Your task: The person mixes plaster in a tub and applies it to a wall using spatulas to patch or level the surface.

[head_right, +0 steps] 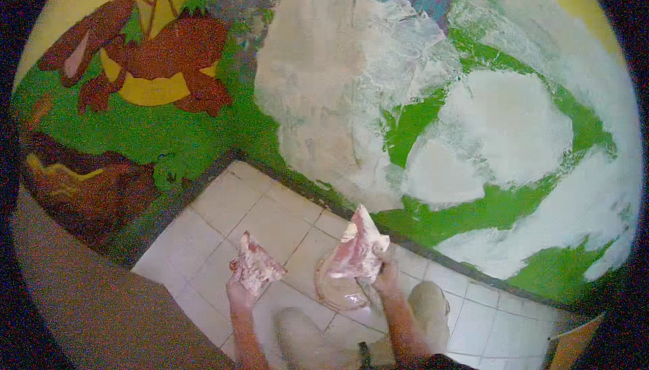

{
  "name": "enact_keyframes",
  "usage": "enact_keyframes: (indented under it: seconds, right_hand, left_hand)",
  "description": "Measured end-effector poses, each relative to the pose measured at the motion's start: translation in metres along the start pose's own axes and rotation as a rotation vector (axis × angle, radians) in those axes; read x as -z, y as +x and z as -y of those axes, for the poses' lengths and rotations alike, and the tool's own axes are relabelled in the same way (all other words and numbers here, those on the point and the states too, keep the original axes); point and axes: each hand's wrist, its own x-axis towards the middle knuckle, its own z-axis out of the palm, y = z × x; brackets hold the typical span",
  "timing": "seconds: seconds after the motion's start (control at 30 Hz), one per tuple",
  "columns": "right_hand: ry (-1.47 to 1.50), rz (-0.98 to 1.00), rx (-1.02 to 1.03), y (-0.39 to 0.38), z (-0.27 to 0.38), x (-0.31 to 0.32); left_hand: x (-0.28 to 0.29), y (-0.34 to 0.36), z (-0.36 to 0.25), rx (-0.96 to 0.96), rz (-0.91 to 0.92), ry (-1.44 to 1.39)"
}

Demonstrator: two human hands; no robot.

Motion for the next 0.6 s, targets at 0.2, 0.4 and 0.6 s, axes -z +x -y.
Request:
enact_keyframes:
  seconds: [0.2, 0.4, 0.6]
  right_hand:
    - [0.107, 0.083, 0.097, 0.049, 0.035, -0.007]
    - [0.097, 0.148, 0.032, 0.026, 0.143, 0.037]
    - [-0.043, 0.075, 0.085, -0.003, 0.238, 0.028]
  left_hand:
    - [-0.043, 0.052, 0.077, -0.077, -0.166, 0.386]
    - [-0.081, 0.056, 0.198, 0.001, -0.086, 0.254]
    - [-0.122, 0.036, 0.286, -0.064, -0.104, 0.294]
